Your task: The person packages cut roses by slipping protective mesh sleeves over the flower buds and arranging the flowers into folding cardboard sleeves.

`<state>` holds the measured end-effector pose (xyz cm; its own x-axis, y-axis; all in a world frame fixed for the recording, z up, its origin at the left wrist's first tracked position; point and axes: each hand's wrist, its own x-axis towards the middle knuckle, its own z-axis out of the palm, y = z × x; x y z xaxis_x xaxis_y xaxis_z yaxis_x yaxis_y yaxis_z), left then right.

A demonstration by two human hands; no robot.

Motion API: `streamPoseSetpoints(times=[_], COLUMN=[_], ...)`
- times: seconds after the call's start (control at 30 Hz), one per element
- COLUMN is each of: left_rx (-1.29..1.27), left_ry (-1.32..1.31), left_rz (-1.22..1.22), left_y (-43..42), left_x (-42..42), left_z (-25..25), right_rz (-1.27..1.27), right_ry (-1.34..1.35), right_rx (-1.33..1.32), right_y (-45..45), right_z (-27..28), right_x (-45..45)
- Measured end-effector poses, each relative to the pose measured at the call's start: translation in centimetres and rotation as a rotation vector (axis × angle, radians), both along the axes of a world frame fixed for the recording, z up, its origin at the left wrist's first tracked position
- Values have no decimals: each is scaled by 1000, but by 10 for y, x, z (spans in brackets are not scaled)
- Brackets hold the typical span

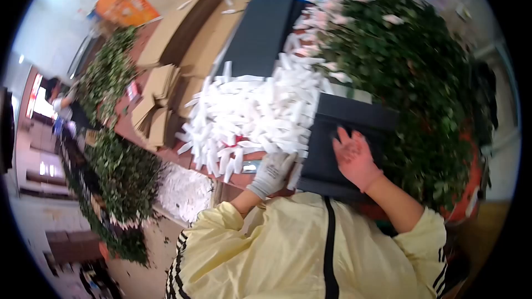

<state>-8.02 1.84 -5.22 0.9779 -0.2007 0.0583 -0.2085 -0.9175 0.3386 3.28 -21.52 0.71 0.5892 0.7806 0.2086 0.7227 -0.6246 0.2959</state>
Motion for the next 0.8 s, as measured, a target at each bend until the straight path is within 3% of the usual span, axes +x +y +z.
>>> streamPoseSetpoints(times=[0.1,0.13,0.17,0.2,0.23,0.27,0.3,0.37,0.43,0.57,0.63,0.8], left_rx=[-95,-181,-260,-257,-363,-28,21,455,477,307,198,312], left_ry=[-340,-308,-104,-176,-317,-543,-382,-224,3,203,184,4], left_rz=[-88,-168,-165,12,273,639,938,1234,1416,1425,1429,1259], left_y=[20,35,60,91,154,198,243,297,322,325,322,331], left_x=[2,11,20,22,16,7,-4,-34,-50,-63,-65,-85], left_z=[10,25,54,81,38,31,48,72,62,66,76,51], right_rz=[-39,-19,25,64,78,34,-15,3,33,-90,-34,-37], right_ry=[119,113,78,46,51,122,188,157,110,273,233,250], right_rx=[-131,-133,-93,-55,-66,-110,-151,-130,-89,-255,-213,-202], right_y=[5,2,-5,-6,-3,-1,1,-1,-6,7,1,-1], right_z=[10,6,0,-3,0,5,8,3,-1,16,14,12], right_x=[-2,-1,2,4,3,2,2,2,4,-1,0,0])
